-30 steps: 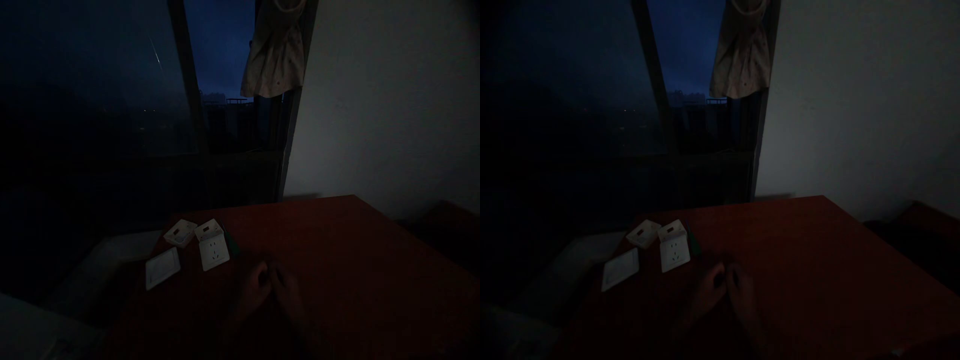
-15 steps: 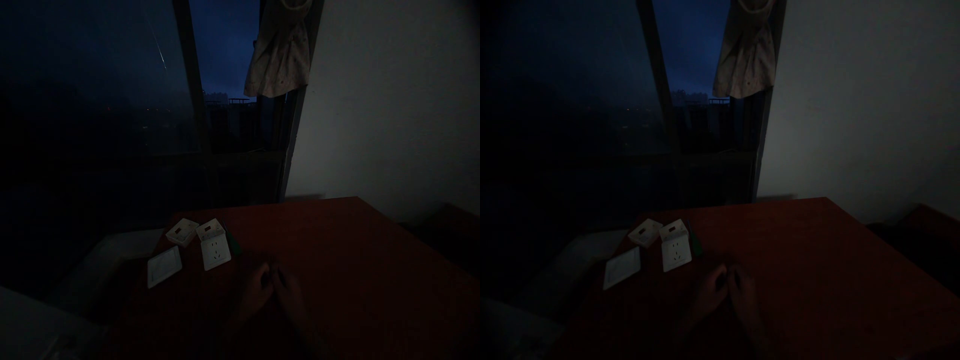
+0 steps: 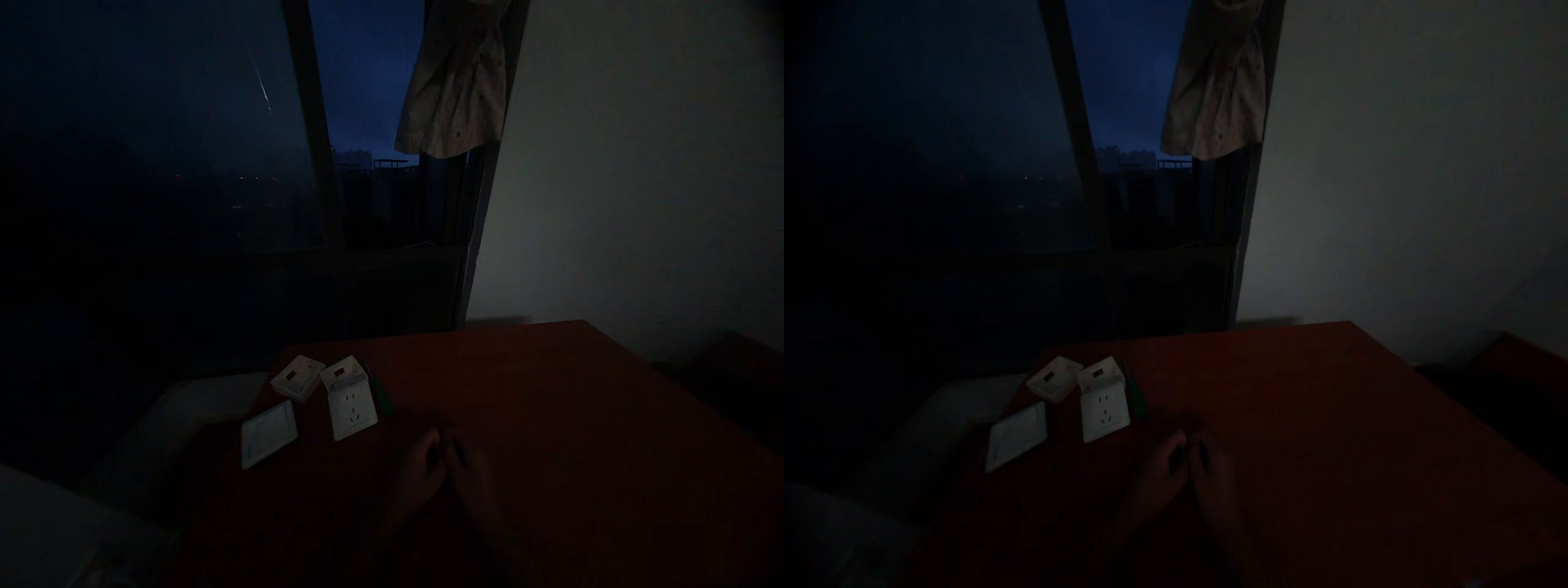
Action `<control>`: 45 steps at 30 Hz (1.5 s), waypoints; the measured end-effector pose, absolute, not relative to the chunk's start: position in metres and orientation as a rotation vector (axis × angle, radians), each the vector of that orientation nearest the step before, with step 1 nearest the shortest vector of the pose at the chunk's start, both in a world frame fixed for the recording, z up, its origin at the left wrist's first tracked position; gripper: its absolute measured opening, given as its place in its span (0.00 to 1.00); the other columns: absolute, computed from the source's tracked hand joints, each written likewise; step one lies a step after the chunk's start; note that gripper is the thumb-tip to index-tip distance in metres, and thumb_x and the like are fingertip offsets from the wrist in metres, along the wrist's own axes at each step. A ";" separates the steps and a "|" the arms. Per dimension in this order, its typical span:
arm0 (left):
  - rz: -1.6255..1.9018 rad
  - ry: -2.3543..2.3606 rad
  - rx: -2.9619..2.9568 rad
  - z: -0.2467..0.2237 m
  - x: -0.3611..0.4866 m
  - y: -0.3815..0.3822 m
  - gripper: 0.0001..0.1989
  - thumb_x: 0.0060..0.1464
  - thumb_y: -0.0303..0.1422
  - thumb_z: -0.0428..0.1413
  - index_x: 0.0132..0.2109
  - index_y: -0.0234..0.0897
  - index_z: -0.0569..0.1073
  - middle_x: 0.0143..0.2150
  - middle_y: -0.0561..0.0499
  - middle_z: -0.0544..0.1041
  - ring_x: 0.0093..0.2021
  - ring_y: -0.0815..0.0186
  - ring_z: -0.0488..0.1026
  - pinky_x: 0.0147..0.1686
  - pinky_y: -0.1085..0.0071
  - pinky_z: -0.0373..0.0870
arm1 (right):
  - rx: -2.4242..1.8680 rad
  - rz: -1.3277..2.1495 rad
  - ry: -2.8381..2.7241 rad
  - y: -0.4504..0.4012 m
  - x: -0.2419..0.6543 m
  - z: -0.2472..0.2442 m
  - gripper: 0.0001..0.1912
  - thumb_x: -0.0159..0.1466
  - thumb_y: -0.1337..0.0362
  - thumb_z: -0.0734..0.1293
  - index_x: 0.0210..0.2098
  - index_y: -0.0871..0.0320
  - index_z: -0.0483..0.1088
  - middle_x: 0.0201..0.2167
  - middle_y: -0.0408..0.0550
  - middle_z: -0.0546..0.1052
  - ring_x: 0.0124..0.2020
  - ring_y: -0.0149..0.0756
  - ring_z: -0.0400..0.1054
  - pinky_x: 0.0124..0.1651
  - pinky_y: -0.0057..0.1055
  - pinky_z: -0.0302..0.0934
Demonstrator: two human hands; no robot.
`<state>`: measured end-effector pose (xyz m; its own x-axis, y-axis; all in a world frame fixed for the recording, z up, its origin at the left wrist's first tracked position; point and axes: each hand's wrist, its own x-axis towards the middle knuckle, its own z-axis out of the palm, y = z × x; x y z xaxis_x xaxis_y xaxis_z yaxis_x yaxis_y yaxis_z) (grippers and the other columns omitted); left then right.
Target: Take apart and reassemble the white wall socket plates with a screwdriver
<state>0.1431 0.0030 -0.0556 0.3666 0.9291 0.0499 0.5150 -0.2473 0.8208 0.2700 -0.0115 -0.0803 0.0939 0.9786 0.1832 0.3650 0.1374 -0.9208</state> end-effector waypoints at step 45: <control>0.681 1.262 1.986 -0.044 0.130 -0.001 0.05 0.57 0.31 0.49 0.38 0.40 0.69 0.33 0.53 0.74 0.34 0.65 0.70 0.35 0.72 0.64 | -1.377 0.811 -1.485 -0.014 0.268 -0.072 0.15 0.65 0.59 0.56 0.30 0.57 0.71 0.28 0.47 0.76 0.30 0.36 0.71 0.32 0.27 0.62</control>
<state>0.1301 -0.0014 -0.0443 0.3935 0.9166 0.0705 0.5617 -0.3005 0.7708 0.2684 -0.0141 -0.0719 0.0534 0.9807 0.1883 0.3714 0.1555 -0.9154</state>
